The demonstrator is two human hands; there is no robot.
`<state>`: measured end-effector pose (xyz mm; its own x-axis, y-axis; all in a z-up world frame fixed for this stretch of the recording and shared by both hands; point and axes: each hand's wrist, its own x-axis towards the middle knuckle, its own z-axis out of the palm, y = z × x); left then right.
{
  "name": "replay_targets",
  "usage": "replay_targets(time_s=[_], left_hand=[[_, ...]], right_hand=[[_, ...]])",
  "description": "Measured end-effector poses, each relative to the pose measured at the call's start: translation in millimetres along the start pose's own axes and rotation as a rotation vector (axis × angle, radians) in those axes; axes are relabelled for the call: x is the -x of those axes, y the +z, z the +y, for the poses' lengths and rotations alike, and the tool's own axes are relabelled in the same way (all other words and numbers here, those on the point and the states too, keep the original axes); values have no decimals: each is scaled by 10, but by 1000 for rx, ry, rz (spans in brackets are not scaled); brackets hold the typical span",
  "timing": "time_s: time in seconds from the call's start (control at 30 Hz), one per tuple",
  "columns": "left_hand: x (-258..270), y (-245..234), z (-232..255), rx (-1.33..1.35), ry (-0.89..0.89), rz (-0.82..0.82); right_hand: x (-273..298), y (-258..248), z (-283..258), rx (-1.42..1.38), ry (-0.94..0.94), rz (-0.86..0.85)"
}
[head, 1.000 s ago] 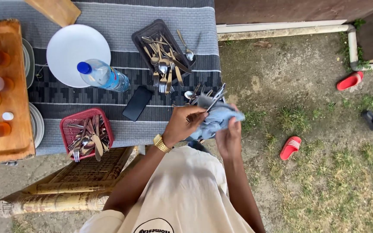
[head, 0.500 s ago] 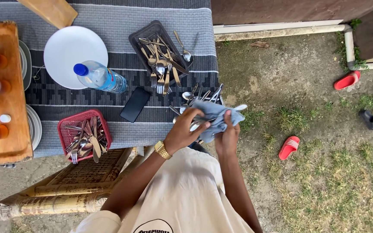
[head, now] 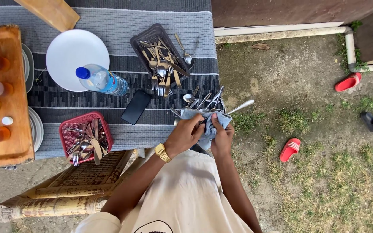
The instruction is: Dry and clean various pieces of cutlery using a cloth.
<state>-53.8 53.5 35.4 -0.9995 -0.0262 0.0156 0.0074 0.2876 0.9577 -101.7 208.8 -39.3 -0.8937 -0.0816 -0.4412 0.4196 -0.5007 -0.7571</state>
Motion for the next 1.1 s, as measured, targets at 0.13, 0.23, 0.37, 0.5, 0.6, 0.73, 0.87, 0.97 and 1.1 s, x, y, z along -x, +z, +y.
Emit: replay_targets(time_s=[0.13,0.23,0.37,0.5,0.6,0.73,0.87,0.97,1.1], left_hand=[[61,-112,71,20,-54,-55],[125,-218,148,97,-142,-160],[165,-348,172,171,-277,-248],[203,-467,228,139,-286,-283],[232,-542,138,155,-282,-335],[237,-696,69,149,-277,-393],[201,-1028,99,76,-421,-444],[131,-1243,-104,65,-481,-289],[-174,-1103,-813,162,-462,127]], right_hand=[[-79,-44,-192,22,10,1],[-147,-66,-369,-71,49,-5],[-159,-95,-374,-46,117,77],[-158,-146,-297,-106,221,67],[-212,-326,-124,-177,327,66],[-232,-515,40,-187,301,113],[-260,-672,-172,-150,170,258],[-178,-633,-426,-122,125,283],[-36,-742,-384,76,115,191]])
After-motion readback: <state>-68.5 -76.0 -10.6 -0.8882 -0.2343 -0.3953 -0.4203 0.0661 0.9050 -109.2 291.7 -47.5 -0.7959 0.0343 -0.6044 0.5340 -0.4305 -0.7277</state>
